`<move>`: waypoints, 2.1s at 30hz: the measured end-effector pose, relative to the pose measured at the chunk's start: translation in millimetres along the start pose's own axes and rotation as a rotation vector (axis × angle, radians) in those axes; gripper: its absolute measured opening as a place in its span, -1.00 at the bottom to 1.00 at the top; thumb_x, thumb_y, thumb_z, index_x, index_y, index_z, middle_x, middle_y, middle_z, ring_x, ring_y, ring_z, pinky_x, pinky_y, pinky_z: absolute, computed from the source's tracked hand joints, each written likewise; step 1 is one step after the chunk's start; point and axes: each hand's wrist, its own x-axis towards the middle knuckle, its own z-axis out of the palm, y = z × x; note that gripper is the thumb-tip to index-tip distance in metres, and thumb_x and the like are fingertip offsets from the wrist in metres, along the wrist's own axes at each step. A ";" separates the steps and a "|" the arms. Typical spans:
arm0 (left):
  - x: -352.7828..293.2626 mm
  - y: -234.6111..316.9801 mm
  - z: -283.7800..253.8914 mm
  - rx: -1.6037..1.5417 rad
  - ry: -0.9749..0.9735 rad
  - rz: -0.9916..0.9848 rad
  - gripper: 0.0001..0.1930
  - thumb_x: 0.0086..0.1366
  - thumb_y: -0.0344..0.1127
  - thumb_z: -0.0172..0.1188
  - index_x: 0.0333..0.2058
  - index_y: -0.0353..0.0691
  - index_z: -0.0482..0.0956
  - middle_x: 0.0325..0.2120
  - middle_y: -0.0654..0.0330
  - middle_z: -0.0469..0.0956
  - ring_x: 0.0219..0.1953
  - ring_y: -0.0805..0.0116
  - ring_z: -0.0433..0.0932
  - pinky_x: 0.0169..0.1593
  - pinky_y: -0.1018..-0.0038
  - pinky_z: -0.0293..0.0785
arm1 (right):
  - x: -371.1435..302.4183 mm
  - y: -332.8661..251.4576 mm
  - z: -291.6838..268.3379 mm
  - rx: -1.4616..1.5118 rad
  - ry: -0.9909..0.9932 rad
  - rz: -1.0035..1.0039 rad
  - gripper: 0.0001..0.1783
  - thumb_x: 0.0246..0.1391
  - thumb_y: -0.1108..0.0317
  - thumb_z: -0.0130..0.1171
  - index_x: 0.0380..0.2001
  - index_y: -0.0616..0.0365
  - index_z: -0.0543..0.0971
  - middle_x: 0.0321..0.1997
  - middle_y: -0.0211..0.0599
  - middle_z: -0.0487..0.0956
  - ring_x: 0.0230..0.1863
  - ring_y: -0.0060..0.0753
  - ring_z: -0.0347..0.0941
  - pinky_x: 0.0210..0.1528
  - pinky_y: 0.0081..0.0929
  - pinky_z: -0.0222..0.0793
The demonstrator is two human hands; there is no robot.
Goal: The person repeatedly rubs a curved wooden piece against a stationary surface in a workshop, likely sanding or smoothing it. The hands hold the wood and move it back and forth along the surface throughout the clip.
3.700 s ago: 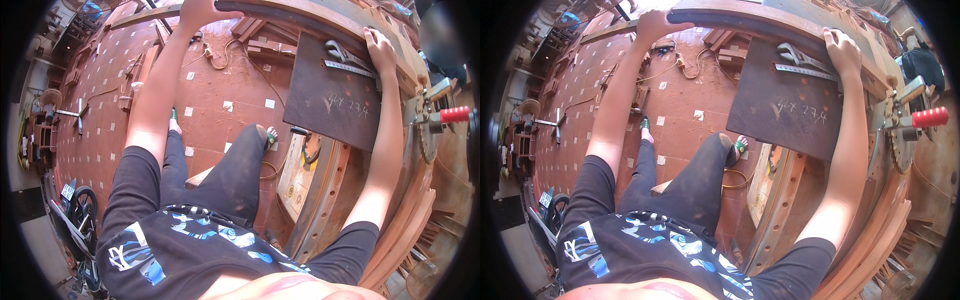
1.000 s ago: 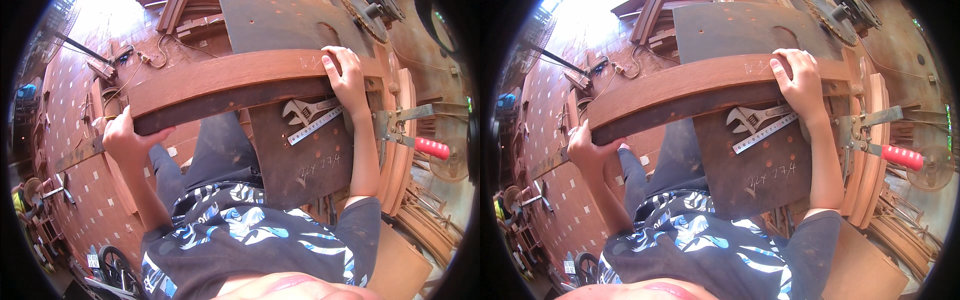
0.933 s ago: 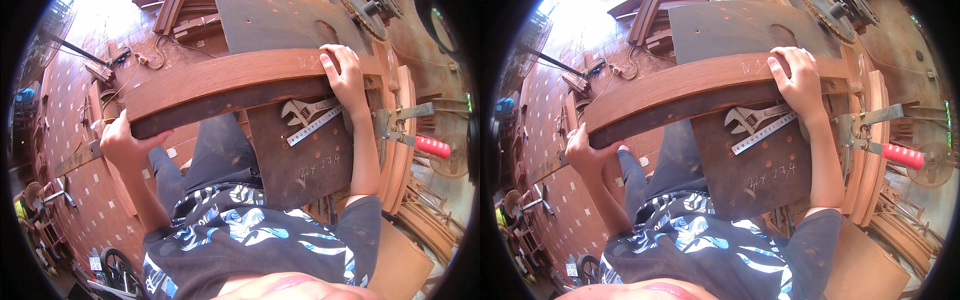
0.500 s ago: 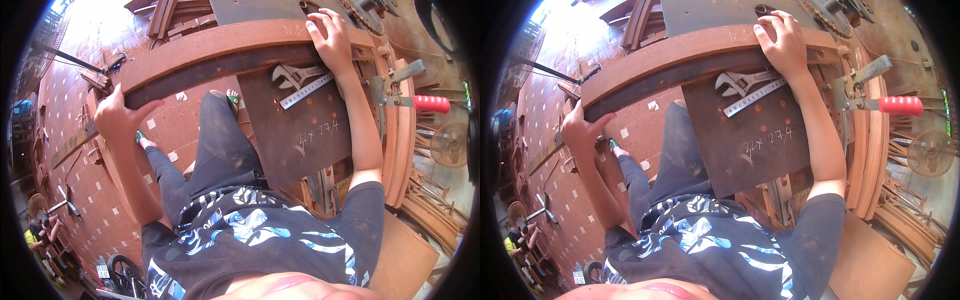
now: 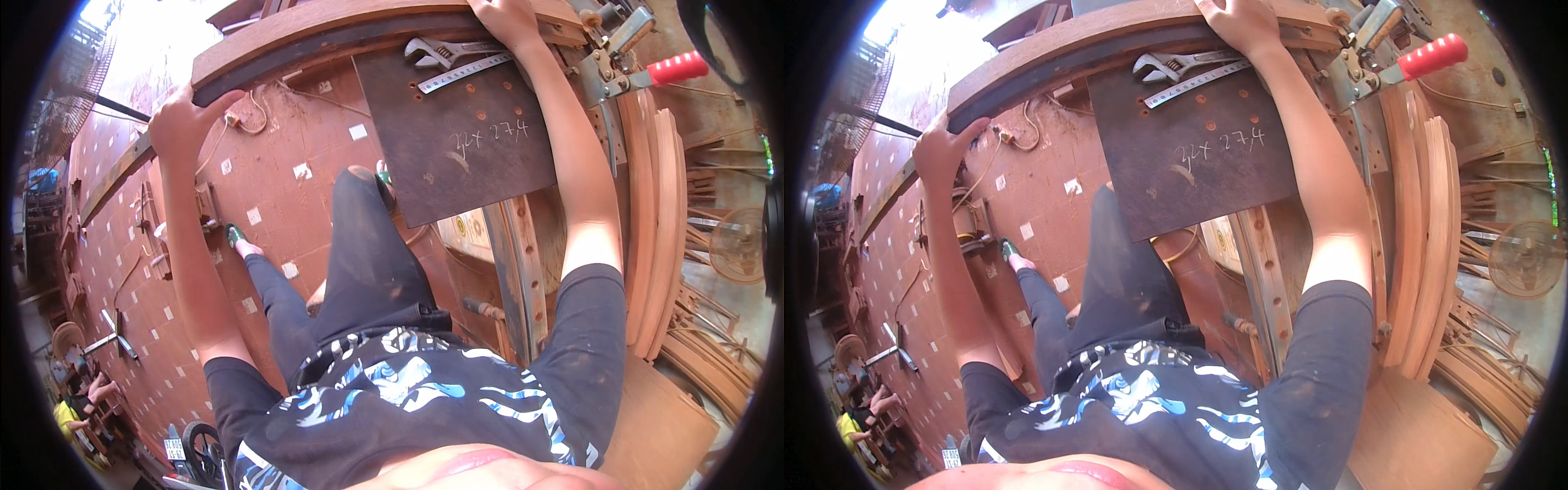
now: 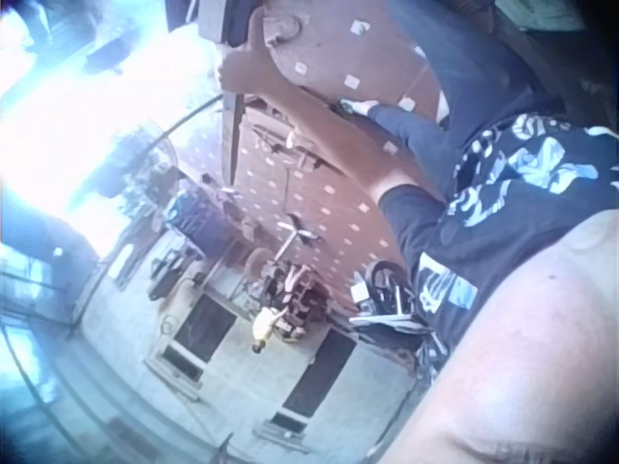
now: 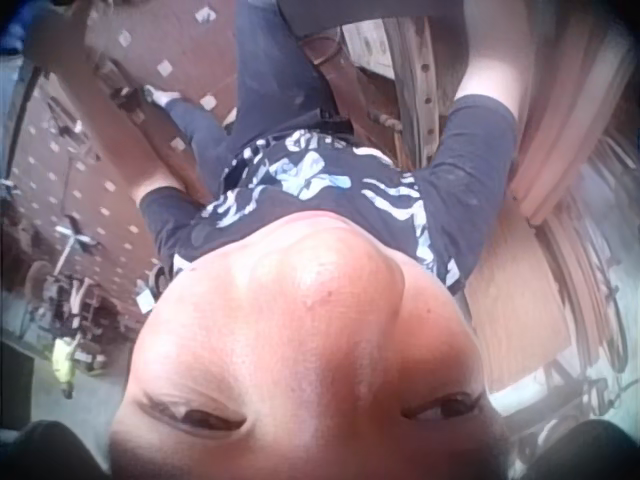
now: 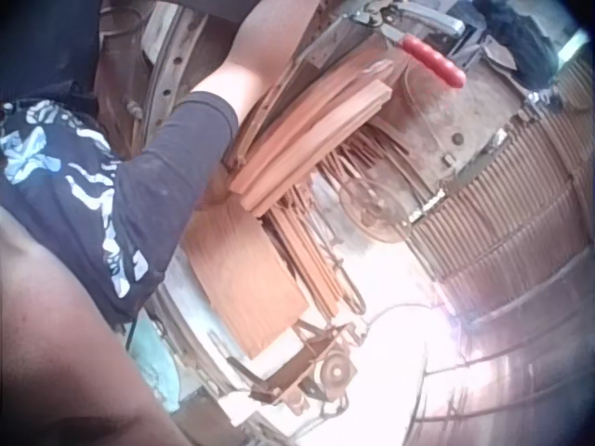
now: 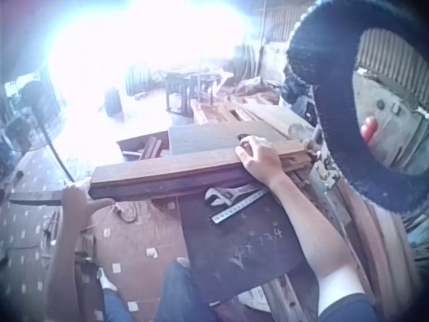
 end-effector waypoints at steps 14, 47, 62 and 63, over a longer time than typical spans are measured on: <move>80.0 -20.1 36.7 0.026 0.030 -0.003 0.21 -0.08 0.77 0.11 0.00 -0.48 0.67 -0.80 0.12 0.49 -0.69 0.30 0.56 -0.56 0.39 0.46 | 72.9 6.3 38.9 0.025 -0.014 -0.013 -0.62 0.25 0.02 0.12 -0.11 0.05 0.68 0.03 -0.11 0.65 0.17 -0.02 0.50 0.26 -0.14 0.35; 122.3 -33.3 43.5 -0.271 -0.156 -0.120 0.11 -0.20 0.71 0.29 -0.02 -0.28 0.72 -0.49 0.04 0.72 -0.35 0.18 0.73 -0.20 0.30 0.61 | 99.8 17.2 82.2 -0.017 0.067 -0.074 -0.55 0.33 0.02 -0.02 0.04 0.00 0.67 0.18 -0.26 0.64 0.31 -0.25 0.44 0.42 -0.22 0.18; 6.6 1.7 -19.8 -0.281 -0.097 -0.040 -0.06 -0.14 0.73 0.23 -0.51 -0.27 0.68 -0.67 0.06 0.62 -0.54 0.12 0.66 -0.35 0.28 0.56 | 8.5 3.4 7.3 -0.080 -0.121 -0.093 -0.44 0.37 -0.07 -0.06 0.21 0.04 0.57 0.33 -0.20 0.53 0.44 -0.25 0.31 0.54 -0.18 -0.03; -1.9 4.0 -23.3 -0.282 -0.068 -0.034 -0.06 -0.14 0.73 0.23 -0.53 -0.27 0.67 -0.66 0.06 0.62 -0.54 0.12 0.66 -0.36 0.28 0.56 | 1.2 0.9 1.9 -0.079 -0.126 -0.092 -0.44 0.36 -0.06 -0.06 0.20 0.04 0.57 0.32 -0.21 0.53 0.43 -0.25 0.32 0.53 -0.18 -0.02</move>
